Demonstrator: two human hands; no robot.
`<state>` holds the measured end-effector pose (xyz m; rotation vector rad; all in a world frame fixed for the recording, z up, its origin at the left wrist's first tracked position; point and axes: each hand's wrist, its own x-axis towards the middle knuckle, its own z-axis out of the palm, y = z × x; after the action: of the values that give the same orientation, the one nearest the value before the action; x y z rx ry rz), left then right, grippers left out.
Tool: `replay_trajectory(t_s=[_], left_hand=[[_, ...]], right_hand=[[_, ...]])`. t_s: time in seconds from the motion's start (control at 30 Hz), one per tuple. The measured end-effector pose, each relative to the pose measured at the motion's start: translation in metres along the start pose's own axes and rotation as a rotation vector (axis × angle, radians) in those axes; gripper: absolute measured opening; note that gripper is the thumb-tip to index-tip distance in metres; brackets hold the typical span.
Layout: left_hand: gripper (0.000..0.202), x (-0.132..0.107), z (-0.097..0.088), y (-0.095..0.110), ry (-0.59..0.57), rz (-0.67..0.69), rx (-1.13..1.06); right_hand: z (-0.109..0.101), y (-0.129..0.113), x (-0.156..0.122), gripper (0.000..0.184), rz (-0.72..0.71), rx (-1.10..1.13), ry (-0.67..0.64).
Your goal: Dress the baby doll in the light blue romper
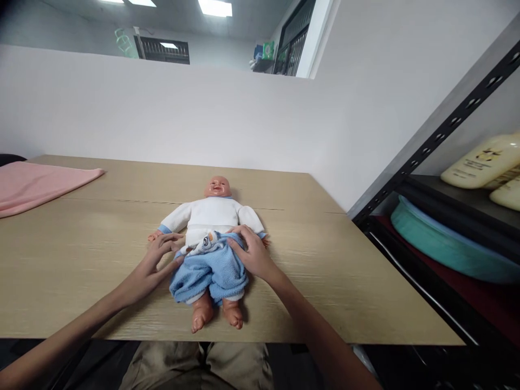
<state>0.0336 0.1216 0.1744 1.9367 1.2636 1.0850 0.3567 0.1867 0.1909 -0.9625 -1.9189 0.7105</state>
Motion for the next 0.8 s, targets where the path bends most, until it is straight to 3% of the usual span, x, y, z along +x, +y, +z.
replay_trajectory(t_s=[0.23, 0.37, 0.5, 0.6, 0.8], left_hand=[[0.04, 0.038, 0.019, -0.014, -0.007, -0.119, -0.179], [0.043, 0.026, 0.018, -0.009, -0.047, -0.096, -0.198], [0.058, 0.008, 0.017, -0.002, -0.07, -0.049, -0.16], [0.048, 0.009, 0.018, 0.002, -0.059, -0.04, -0.132], [0.054, 0.036, 0.017, 0.006, -0.089, -0.348, -0.61]], right_hand=[[0.018, 0.024, 0.019, 0.032, 0.099, -0.014, 0.149], [0.014, 0.024, 0.018, 0.03, 0.083, -0.003, 0.051], [0.003, 0.015, 0.016, 0.021, -0.011, -0.046, -0.009], [0.001, 0.008, 0.022, 0.019, -0.046, -0.014, -0.044], [0.011, 0.01, 0.037, 0.029, 0.114, 0.179, -0.108]])
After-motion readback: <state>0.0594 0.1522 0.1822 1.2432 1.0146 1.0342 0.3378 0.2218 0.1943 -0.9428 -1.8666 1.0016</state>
